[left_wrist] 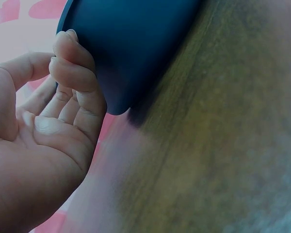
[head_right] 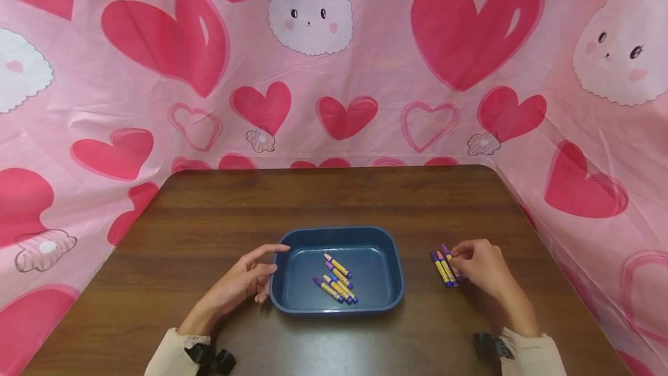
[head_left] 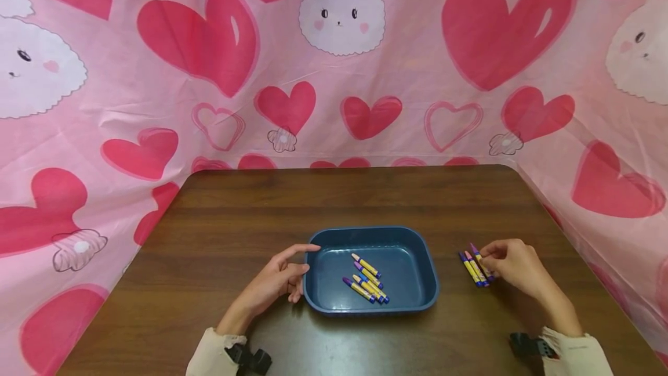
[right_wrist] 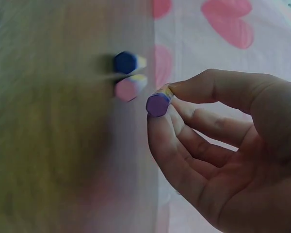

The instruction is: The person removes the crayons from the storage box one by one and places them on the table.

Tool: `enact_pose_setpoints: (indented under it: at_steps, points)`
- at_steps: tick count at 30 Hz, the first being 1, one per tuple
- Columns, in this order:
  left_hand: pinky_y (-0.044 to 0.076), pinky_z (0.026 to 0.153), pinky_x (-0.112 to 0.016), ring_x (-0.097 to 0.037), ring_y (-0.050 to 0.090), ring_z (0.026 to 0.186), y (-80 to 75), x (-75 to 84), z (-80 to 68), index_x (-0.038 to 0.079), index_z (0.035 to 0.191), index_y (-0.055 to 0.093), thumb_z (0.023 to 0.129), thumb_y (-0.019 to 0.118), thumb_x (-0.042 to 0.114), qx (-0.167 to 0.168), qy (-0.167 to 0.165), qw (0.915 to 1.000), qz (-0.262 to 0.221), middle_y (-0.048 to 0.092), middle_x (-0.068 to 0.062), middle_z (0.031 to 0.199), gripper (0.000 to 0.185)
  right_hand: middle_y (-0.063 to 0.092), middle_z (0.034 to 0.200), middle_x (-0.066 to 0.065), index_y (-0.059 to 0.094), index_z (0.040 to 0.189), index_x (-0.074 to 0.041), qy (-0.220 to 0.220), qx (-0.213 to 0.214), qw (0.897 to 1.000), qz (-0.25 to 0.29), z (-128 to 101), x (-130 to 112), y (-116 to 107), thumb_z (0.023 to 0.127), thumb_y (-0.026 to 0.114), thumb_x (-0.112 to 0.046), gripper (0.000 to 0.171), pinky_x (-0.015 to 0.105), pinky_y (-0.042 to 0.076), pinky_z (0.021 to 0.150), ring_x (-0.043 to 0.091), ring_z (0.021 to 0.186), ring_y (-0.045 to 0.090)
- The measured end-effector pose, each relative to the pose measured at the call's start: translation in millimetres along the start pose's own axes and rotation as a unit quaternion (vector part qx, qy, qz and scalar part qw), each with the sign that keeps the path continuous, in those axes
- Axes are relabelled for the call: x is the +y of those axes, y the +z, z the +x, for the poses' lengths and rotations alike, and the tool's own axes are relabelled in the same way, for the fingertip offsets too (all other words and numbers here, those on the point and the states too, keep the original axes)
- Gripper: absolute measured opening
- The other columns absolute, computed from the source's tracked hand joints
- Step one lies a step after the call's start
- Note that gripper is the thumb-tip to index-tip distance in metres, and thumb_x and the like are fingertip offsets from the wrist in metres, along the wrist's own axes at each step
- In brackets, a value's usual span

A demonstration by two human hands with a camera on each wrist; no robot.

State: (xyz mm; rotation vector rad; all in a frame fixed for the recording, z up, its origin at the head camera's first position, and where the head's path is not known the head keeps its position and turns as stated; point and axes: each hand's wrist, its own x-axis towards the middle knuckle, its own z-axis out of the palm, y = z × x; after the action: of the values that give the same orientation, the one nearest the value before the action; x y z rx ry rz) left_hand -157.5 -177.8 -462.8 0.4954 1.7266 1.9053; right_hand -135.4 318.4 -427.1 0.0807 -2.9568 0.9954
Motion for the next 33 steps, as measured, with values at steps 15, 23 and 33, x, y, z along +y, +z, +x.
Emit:
enact_pose_setpoints:
  at_steps: [15,23,33]
  points:
    - [0.051,0.052,-0.027,-0.017,0.056,0.052,0.3,-0.1,0.8,0.005,0.149,0.038,0.104,0.052,0.019,0.004,-0.004,1.0,0.003,0.059,-0.009,0.067,0.049,0.073,0.079,0.009,0.073,0.094,0.004,0.024,-0.023,0.999,0.028,0.0,11.8,6.7,0.088,0.072,-0.01,0.015,0.026,0.054,0.057,0.016,0.061,0.068]
    - [0.051,0.052,-0.027,-0.017,0.056,0.052,-0.5,-0.6,0.6,0.008,0.149,0.041,0.104,0.053,0.02,0.009,-0.013,0.9999,0.001,0.059,-0.008,0.066,0.048,0.072,0.078,0.008,0.073,0.094,0.005,0.036,-0.028,0.999,0.03,-1.9,10.0,6.6,0.088,0.073,-0.01,0.016,0.026,0.054,0.056,0.016,0.062,0.068]
    - [0.051,0.052,-0.027,-0.017,0.056,0.052,0.4,-0.2,0.9,0.009,0.148,0.042,0.104,0.054,0.021,0.011,-0.013,0.9999,0.001,0.059,-0.007,0.066,0.048,0.073,0.078,0.008,0.074,0.092,0.002,0.022,0.0,1.0,0.002,-4.5,4.8,2.0,0.087,0.074,-0.01,0.013,0.024,0.052,0.056,0.014,0.06,0.067]
